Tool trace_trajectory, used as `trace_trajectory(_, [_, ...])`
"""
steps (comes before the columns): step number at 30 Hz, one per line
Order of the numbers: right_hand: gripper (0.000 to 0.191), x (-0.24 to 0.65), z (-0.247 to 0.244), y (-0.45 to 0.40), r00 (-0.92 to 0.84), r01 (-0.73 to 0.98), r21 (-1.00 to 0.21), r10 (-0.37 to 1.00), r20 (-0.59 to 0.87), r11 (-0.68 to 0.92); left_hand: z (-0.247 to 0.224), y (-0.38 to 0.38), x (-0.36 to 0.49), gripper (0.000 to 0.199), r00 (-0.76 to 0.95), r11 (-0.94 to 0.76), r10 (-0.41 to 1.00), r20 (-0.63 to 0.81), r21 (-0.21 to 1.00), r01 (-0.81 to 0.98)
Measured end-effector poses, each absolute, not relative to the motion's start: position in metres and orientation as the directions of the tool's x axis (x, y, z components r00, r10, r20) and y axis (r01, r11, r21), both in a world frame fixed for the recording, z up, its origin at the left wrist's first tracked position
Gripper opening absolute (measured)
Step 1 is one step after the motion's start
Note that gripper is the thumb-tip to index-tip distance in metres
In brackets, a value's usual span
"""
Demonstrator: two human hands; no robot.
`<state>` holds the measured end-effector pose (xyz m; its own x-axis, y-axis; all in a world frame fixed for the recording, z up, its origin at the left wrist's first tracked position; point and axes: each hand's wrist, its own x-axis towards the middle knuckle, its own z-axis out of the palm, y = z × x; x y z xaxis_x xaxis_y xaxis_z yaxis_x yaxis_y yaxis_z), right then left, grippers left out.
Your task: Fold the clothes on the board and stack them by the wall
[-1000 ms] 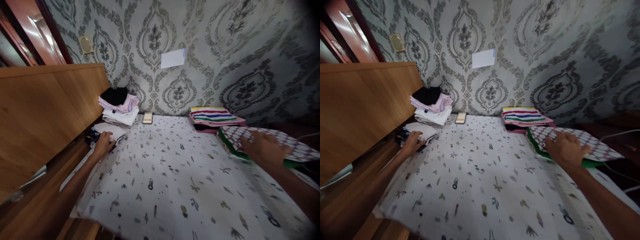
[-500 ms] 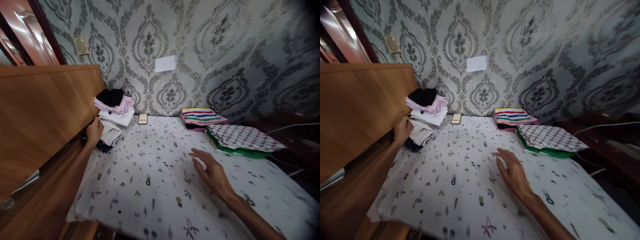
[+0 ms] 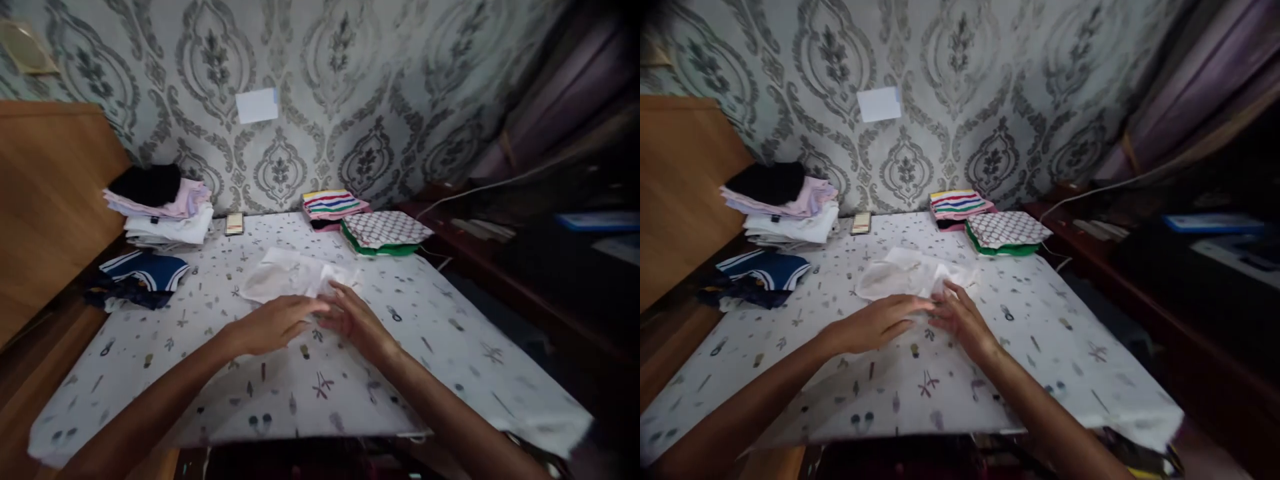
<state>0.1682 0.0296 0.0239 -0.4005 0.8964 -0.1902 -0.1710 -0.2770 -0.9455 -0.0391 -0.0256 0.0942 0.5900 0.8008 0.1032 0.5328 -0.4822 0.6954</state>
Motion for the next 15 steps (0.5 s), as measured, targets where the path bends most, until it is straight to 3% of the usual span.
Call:
trace_trajectory(4, [0.048, 0.192, 0.006, 0.023, -0.278, -0.122, -0.946, 0.925, -0.259, -0.302, 0.057, -0.028, -0.062, 0.029, 0.417, -0.395, 0.902, 0.114, 0.607, 0.689])
trace_trajectory(6, [0.049, 0.197, 0.006, 0.021, -0.211, 0.009, -0.986, 0.964, -0.163, -0.165, 0.048, -0.019, -0.076, 0.027, 0.306, -0.358, 0.934, 0.187, 0.542, 0.761])
trace_trajectory(8, [0.047, 0.195, 0.013, 0.022, -0.171, 0.212, -0.975, 0.985, 0.026, 0.063, 0.043, -0.007, -0.086, 0.026, 0.248, -0.341, 0.935, 0.254, 0.442, 0.830])
trace_trajectory(11, [0.046, 0.188, 0.028, 0.031, -0.242, 0.463, -0.813, 0.933, 0.268, 0.353, 0.039, 0.010, -0.090, 0.029, 0.350, -0.396, 0.915, 0.201, 0.276, 0.876])
trace_trajectory(13, [0.052, 0.182, 0.035, 0.042, -0.321, 0.573, -0.707, 0.908, 0.270, 0.413, 0.034, 0.018, -0.087, 0.030, 0.428, -0.440, 0.898, 0.102, 0.222, 0.870])
trace_trajectory(15, [0.047, 0.178, 0.039, 0.052, -0.379, 0.666, -0.632, 0.909, 0.172, 0.397, 0.031, 0.023, -0.084, 0.024, 0.422, -0.425, 0.904, 0.062, 0.217, 0.879])
